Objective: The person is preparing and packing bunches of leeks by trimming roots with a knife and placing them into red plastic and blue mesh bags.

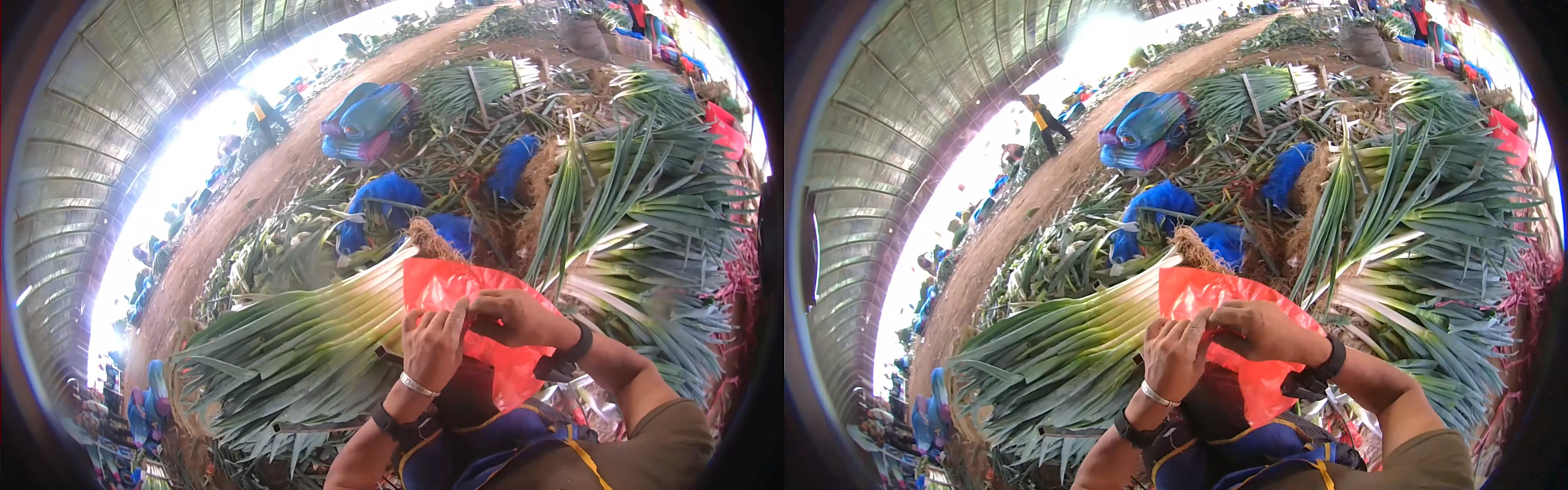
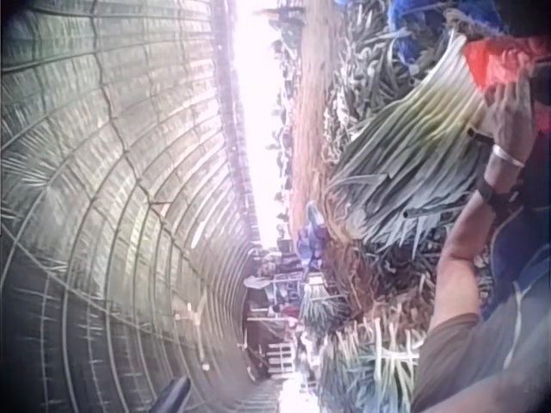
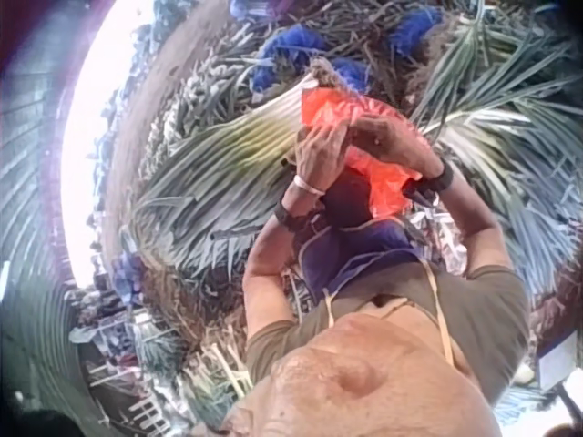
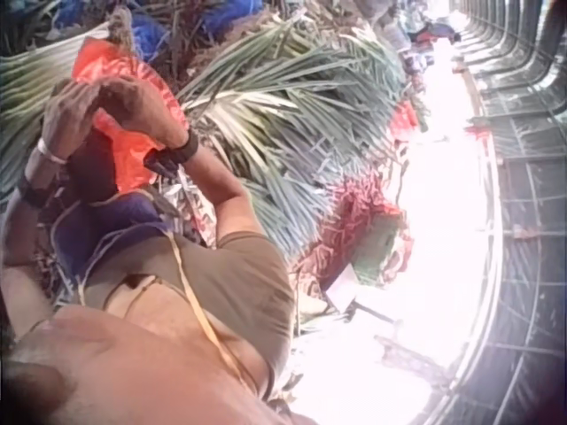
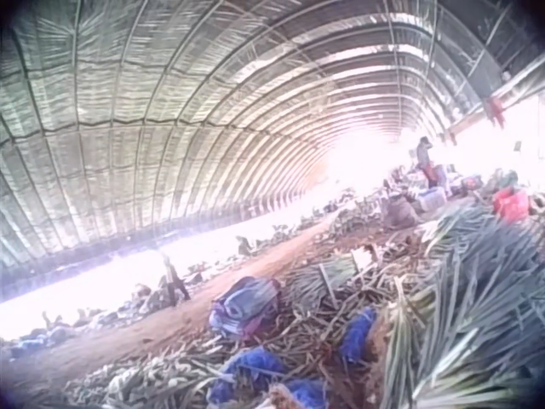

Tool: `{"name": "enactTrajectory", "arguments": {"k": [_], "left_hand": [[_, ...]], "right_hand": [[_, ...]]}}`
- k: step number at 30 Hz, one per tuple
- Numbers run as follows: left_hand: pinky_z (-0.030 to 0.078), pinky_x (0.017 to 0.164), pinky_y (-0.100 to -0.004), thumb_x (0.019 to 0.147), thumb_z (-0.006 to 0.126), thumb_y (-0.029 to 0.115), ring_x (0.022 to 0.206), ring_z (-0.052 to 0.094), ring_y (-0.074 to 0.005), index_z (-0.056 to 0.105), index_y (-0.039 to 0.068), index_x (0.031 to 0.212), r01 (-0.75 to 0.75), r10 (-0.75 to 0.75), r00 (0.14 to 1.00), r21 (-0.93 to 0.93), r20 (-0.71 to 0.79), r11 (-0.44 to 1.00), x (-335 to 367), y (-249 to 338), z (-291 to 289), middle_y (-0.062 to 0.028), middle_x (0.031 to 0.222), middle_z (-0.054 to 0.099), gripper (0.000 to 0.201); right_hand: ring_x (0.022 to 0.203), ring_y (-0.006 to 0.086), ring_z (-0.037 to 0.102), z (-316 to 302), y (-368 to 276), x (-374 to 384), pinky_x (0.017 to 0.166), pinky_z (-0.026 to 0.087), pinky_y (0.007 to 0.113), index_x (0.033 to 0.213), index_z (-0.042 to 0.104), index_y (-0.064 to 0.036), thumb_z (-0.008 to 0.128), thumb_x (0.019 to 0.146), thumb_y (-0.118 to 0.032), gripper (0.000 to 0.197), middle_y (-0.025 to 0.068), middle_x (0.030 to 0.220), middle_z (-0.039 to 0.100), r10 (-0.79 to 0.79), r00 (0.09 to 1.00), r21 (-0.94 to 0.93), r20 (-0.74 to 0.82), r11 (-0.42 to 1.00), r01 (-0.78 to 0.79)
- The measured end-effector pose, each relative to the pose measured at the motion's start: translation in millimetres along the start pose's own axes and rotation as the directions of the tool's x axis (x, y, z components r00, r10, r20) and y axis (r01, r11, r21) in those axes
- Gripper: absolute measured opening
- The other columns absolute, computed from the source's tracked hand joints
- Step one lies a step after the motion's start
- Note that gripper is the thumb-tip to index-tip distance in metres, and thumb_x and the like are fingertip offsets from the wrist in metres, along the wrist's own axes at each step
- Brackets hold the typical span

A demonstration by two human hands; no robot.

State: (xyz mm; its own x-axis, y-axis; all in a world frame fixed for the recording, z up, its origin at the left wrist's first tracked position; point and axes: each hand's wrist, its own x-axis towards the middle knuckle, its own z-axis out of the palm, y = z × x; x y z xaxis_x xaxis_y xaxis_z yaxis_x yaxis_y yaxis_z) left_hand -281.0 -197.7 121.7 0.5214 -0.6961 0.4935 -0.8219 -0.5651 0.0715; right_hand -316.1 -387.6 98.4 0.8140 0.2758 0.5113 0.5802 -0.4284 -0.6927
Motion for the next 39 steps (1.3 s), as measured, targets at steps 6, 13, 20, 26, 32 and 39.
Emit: {"name": "enactTrajectory", "arguments": {"k": [6,13,20,26,32,39], "left_hand": [[0.045,0.059,-0.035,0.08,0.063,0.013,0.069,0.058,-0.0218,0.067,0.009,0.088,0.041,-0.023,0.996,0.21,-0.085,0.977,7,-14,2,-0.0037,0.075,0.053,0.01],[0.046,0.055,-0.0338,0.076,0.06,0.015,0.065,0.06,-0.0182,0.06,0.012,0.085,-0.076,0.05,0.995,0.334,0.087,0.939,15,-31,-1,-0.0025,0.074,0.054,0.009],[0.048,0.06,-0.0384,0.081,0.059,0.018,0.069,0.062,-0.0231,0.063,0.013,0.089,-0.005,-0.061,0.988,0.421,0.143,0.907,23,-65,3,-0.0041,0.075,0.058,0.01],[0.05,0.061,-0.0413,0.08,0.055,0.012,0.071,0.064,-0.0316,0.066,0.009,0.092,0.31,-0.32,0.947,0.305,-0.02,0.9,33,-108,-17,-0.0117,0.085,0.066,0.017],[0.041,0.049,-0.035,0.092,0.051,0.029,0.056,0.055,-0.0159,0.065,0.004,0.085,0.591,-0.843,0.537,-0.718,0.009,0.369,13,-239,-25,-0.0012,0.065,0.057,0.029],[0.042,0.048,-0.0297,0.089,0.05,0.055,0.061,0.059,-0.0151,0.063,0.006,0.1,0.159,-0.891,-0.069,-0.877,0.448,-0.453,-35,-312,22,-0.0053,0.078,0.063,0.052]], "right_hand": [[0.078,0.0307,0.061,-1,47,-19,0.062,0.049,0.039,0.091,0.061,-0.0096,0.061,0.074,-0.008,0.017,0.0087,0.085,0.059,0.104,0.992,-0.421,-0.073,0.898,-0.126],[0.081,0.0336,0.059,-8,71,-20,0.065,0.047,0.041,0.084,0.054,-0.0075,0.059,0.073,-0.006,0.012,0.0113,0.082,0.057,0.246,0.922,-0.346,-0.299,0.872,-0.345],[0.075,0.0352,0.057,-22,103,-18,0.061,0.045,0.041,0.083,0.05,-0.0084,0.058,0.074,-0.005,0.013,0.0114,0.079,0.054,0.204,0.851,-0.364,-0.484,0.837,-0.408],[0.07,0.0164,0.058,-42,131,-27,0.062,0.046,0.032,0.1,0.052,-0.0055,0.065,0.082,-0.012,0.023,0.0049,0.079,0.055,0.422,0.832,-0.009,-0.362,0.89,-0.455],[0.075,0.0073,0.054,-32,175,-31,0.07,0.05,0.025,0.111,0.053,-0.0029,0.059,0.094,-0.018,0.024,-0.0013,0.081,0.053,0.633,0.757,0.592,-0.162,0.676,-0.439],[0.07,0.009,0.054,2,245,-38,0.063,0.049,0.025,0.098,0.057,0.0006,0.059,0.091,-0.018,0.02,0.0007,0.08,0.056,0.867,0.496,0.532,0.051,0.396,-0.748]]}}
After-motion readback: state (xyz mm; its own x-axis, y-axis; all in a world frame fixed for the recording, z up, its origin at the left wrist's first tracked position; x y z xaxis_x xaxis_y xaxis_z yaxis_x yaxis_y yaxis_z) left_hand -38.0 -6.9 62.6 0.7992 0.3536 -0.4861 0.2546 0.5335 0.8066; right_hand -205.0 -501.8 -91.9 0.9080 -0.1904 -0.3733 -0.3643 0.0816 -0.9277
